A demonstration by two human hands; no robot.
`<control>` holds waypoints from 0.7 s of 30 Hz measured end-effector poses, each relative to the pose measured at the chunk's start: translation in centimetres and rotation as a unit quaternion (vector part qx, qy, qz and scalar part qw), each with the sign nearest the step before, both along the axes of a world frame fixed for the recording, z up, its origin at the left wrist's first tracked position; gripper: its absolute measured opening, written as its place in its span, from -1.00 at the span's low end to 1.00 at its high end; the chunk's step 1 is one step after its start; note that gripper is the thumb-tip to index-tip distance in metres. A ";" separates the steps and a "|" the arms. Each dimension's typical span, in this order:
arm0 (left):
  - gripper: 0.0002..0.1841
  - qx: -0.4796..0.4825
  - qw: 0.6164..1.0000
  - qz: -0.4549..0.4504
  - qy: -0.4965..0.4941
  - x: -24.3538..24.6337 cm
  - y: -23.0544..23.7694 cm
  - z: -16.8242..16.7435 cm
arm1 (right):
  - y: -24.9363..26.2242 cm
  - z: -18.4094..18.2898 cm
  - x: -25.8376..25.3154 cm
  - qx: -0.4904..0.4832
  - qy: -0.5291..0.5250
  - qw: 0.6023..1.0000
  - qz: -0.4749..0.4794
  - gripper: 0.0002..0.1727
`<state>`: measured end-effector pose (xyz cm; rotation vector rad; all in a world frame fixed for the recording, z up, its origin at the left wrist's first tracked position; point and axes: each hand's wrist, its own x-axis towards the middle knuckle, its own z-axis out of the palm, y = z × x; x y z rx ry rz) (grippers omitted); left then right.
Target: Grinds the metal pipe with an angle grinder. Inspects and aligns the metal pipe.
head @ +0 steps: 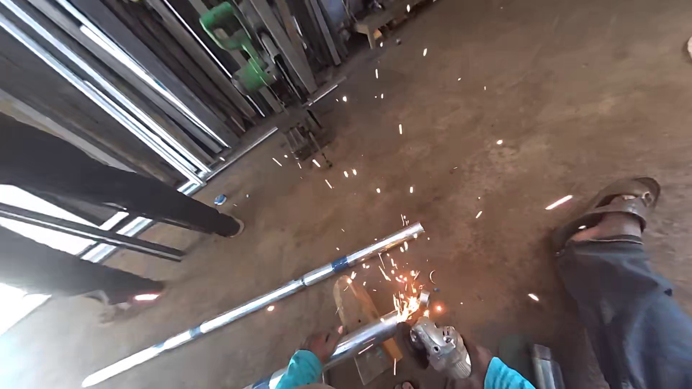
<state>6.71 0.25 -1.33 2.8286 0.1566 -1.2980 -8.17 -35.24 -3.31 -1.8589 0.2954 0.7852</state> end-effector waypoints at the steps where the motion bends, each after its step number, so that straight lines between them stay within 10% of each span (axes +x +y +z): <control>1: -0.21 0.003 1.000 -0.003 0.003 0.0 -0.1 0.0 | 0.1 0.2 0.2 -0.004 0.004 1.000 -0.008 0.21; 21: -0.22 0.001 1.000 0.000 0.001 -0.1 -0.4 0.5 | -1.4 1.5 2.2 -0.120 0.048 0.986 0.104 0.23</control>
